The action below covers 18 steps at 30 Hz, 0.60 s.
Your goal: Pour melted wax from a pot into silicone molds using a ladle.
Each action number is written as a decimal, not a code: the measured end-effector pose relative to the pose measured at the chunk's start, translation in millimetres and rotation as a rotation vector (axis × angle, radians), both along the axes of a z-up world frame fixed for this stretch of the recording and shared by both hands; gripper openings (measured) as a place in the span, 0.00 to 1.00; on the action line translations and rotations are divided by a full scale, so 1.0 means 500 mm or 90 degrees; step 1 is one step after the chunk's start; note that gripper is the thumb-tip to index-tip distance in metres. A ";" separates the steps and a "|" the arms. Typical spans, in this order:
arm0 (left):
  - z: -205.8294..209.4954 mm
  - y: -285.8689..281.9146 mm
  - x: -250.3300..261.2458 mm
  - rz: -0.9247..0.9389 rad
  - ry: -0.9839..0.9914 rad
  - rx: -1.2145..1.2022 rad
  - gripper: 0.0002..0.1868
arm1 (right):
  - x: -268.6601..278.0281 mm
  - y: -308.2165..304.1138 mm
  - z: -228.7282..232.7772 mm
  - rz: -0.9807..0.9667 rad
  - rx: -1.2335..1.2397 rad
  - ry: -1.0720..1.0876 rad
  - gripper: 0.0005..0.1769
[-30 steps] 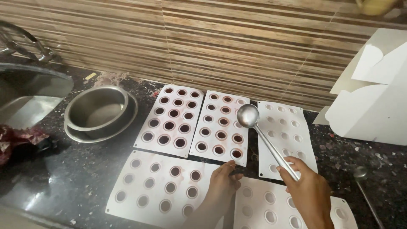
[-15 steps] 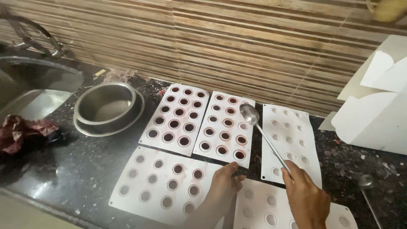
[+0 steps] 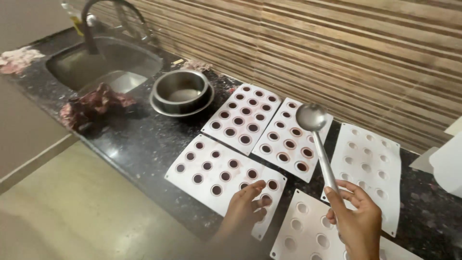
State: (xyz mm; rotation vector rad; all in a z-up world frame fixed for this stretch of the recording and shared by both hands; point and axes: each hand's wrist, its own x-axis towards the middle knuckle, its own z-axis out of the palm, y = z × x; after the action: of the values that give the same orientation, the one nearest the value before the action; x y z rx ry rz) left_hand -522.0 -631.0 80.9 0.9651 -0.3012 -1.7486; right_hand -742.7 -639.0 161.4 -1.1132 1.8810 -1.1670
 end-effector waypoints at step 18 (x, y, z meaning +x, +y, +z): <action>-0.064 0.541 0.561 0.479 -0.030 0.012 0.22 | 0.652 0.309 -0.094 0.625 0.195 -0.059 0.23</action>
State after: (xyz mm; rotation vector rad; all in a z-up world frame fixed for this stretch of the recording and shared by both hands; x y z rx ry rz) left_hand -241.3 -360.7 48.8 0.9685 0.0558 -1.0413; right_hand -416.7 -484.6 114.5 -1.4888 1.1087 -0.3456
